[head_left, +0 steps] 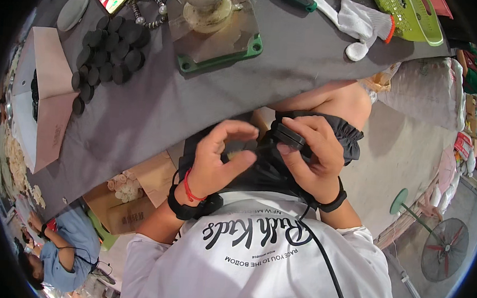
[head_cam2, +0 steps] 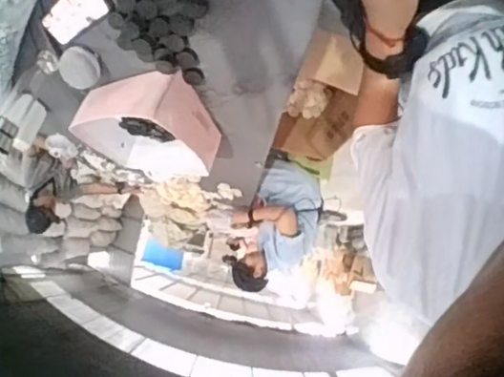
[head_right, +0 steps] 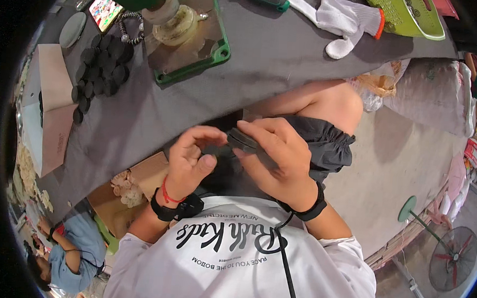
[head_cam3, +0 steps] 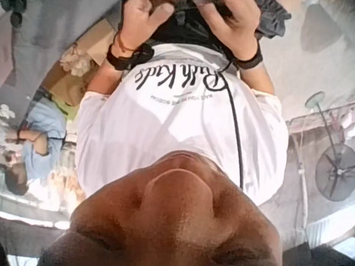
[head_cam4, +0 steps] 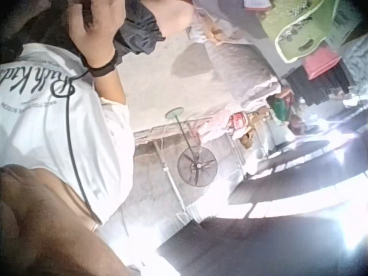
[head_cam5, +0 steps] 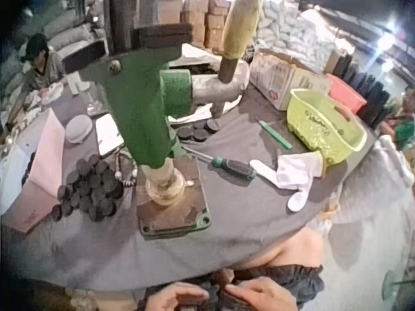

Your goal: Assembling small black plastic circular components by inserting a seal and using a manual press to secure them.

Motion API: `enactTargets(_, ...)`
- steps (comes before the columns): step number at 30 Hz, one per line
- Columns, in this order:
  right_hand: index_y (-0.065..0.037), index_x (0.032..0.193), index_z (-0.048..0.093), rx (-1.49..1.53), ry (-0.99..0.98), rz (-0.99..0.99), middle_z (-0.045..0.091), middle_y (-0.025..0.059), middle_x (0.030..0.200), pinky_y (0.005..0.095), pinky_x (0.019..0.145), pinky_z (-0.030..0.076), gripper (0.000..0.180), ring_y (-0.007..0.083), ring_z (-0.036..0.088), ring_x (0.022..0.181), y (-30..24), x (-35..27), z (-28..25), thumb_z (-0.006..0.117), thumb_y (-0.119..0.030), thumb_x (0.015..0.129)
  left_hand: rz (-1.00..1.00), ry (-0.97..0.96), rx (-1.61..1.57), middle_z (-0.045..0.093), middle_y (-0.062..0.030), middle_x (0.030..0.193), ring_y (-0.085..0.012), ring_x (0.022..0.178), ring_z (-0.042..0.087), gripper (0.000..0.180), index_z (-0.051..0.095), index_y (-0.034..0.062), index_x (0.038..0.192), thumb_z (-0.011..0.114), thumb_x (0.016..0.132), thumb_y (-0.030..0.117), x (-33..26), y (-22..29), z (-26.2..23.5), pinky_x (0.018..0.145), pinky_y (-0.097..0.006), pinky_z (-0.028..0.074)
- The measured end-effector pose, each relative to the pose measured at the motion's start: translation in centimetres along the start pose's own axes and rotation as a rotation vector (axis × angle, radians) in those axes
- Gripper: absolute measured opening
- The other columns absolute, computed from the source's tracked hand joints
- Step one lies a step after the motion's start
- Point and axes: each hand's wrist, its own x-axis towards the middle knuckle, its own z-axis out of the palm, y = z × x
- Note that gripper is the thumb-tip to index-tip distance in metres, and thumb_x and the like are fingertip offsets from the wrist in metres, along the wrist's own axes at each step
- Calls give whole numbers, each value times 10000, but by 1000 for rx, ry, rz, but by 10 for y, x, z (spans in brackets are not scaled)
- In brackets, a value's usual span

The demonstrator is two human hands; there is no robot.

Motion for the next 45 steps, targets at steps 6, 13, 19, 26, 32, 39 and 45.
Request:
enactTargets(6,1,1075,626,-214,68,-152,592,81,788,293,515,443,517,202,550,610,3,-3,25,735,-20,570,87,148,-3,629,-107,1021,-152,937,623,411,536,-35,1088,752,744,28,9,33,25,870,-283,488)
enactTargets(13,12,1123,601,-262,46,-240,578,92,804,290,516,450,556,210,552,604,5,-6,33,729,-38,584,1,180,-18,610,-153,1080,-177,977,610,403,514,-69,1114,705,762,-30,-1,43,23,885,-296,489)
enactTargets(19,22,1253,499,148,-210,64,579,124,944,273,597,469,601,200,560,705,-1,-10,9,716,-95,705,-167,193,-143,643,-139,1025,-169,946,631,372,539,-71,1120,671,773,-51,-3,51,10,859,-279,503)
enactTargets(26,-17,1298,449,48,-198,289,581,111,1006,263,582,448,607,161,547,700,10,-18,16,693,-103,749,-132,167,47,662,-120,976,-164,893,650,341,599,-63,1056,702,732,-34,-7,50,6,834,-276,511)
enactTargets(32,-6,1282,462,211,-230,225,580,108,1014,263,597,450,615,160,546,703,2,-19,9,709,-197,752,-80,161,93,667,-117,958,-159,870,653,342,608,-56,1048,709,723,-27,-7,47,7,809,-273,514)
enactTargets(39,3,1260,478,189,-233,182,583,115,991,274,612,462,614,178,546,697,3,-17,7,708,-261,756,-84,151,128,666,-123,964,-154,871,651,345,609,-55,1047,704,716,-36,-6,48,8,807,-265,512)
enactTargets(45,1,1246,483,173,-216,195,582,123,966,301,630,478,567,215,562,706,-1,-15,11,681,-97,724,-77,149,134,661,-120,964,-154,869,647,349,604,-68,1045,699,710,-49,-6,48,9,804,-263,512)
